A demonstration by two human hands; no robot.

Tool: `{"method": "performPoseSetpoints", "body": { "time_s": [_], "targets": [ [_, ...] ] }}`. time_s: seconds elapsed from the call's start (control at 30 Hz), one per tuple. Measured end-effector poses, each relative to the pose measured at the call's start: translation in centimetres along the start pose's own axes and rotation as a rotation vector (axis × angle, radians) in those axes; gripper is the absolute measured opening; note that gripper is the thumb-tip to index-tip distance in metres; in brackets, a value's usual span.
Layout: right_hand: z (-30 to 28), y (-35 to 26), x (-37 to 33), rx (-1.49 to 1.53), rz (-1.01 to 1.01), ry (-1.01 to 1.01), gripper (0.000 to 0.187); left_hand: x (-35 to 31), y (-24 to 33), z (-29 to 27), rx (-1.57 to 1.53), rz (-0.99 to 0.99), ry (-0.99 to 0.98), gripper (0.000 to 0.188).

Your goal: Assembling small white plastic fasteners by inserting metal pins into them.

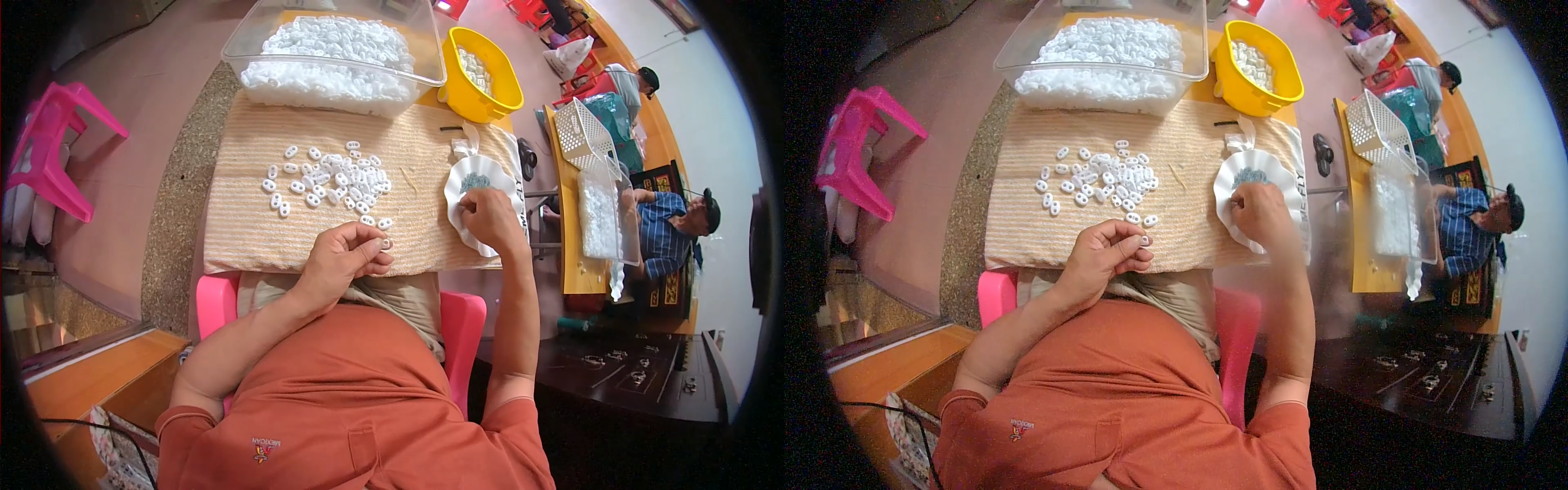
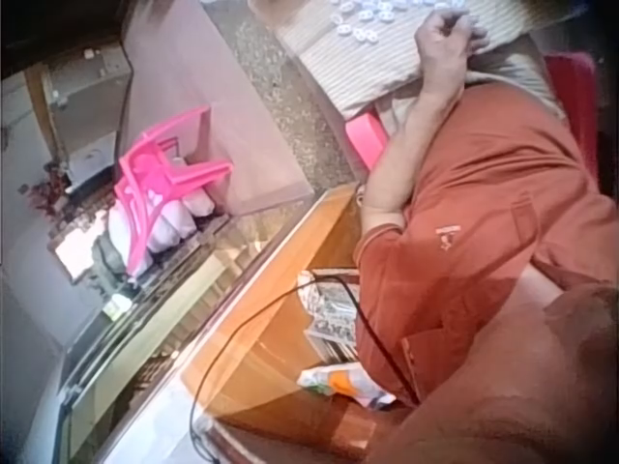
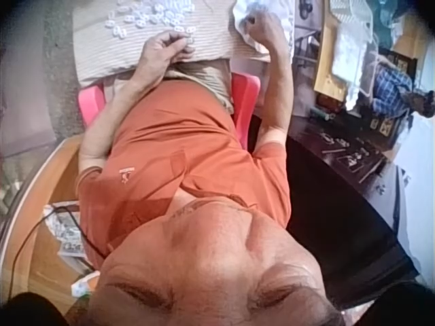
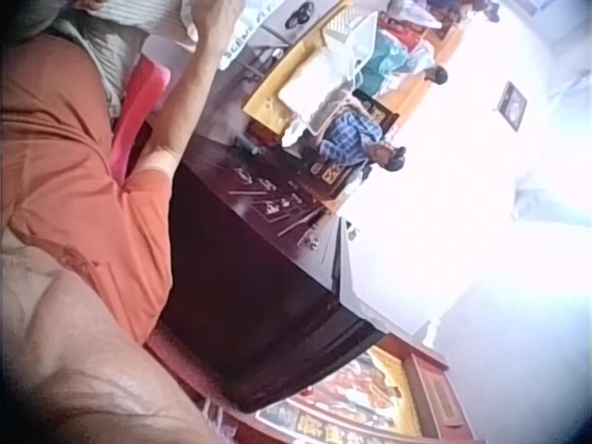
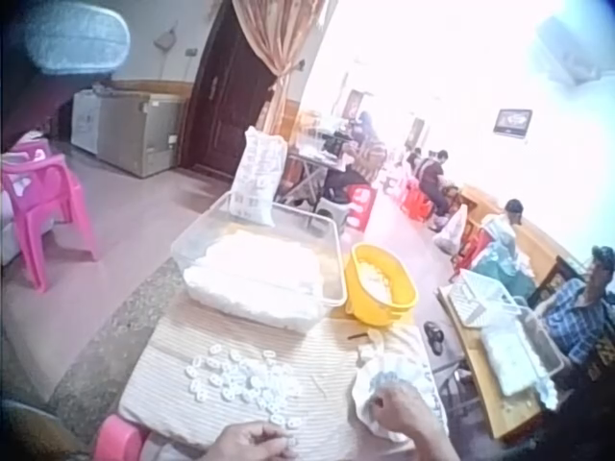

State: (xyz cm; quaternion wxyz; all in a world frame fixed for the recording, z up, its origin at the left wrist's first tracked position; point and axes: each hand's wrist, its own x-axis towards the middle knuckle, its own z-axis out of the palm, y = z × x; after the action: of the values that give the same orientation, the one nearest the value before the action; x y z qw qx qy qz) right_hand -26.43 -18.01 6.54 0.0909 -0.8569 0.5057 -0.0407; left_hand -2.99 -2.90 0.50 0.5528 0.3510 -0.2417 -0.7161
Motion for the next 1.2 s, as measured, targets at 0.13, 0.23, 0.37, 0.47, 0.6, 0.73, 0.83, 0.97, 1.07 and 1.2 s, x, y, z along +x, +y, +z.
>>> {"method": "performPoseSetpoints", "body": {
  "time_s": [0.13, 0.23, 0.37, 0.47, 0.6, 0.73, 0.83, 0.97, 1.07, 1.2],
  "targets": [
    [0.1, 0.0, -0.5, 0.027, 0.038, -0.033, 0.017, 0.0, 0.2, 0.1, -0.069, -0.019, -0.011, 0.017],
    [0.2, -0.4, -1.3, 0.154, 0.009, 0.072, 0.014, -0.1, 0.2, 0.1, -0.072, -0.027, -0.011, 0.018],
    [0.8, -0.1, -2.2, 0.272, -0.041, 0.173, 0.014, -0.2, 0.4, 0.2, -0.057, -0.035, 0.023, 0.020],
    [0.8, -1.2, -2.8, 0.309, -0.105, 0.223, 0.008, -0.2, 0.6, 0.3, -0.050, -0.049, 0.043, 0.022],
    [2.2, -4.9, -4.2, 0.910, -0.060, 0.161, 0.008, -0.1, 0.5, 0.4, -0.048, -0.033, 0.055, 0.018],
    [4.6, -8.7, -5.0, 1.045, -0.232, 0.195, 0.012, 0.0, 0.5, 0.4, -0.064, 0.011, 0.042, 0.011],
    [5.1, -9.8, -5.2, 0.949, -0.227, 0.230, 0.011, -0.1, 0.7, 0.4, -0.072, 0.006, 0.071, 0.010],
    [5.6, -10.2, -5.5, 0.890, -0.216, 0.281, 0.010, -0.1, 0.7, 0.1, -0.065, -0.013, 0.096, 0.013],
    [6.0, -10.2, -5.6, 0.929, -0.217, 0.287, 0.011, -0.1, 0.8, 0.2, -0.089, -0.027, 0.116, 0.016],
    [6.6, -10.1, -5.6, 1.088, -0.157, 0.262, 0.010, 0.0, 0.6, -0.2, -0.079, -0.034, 0.077, 0.017]
  ]
}}
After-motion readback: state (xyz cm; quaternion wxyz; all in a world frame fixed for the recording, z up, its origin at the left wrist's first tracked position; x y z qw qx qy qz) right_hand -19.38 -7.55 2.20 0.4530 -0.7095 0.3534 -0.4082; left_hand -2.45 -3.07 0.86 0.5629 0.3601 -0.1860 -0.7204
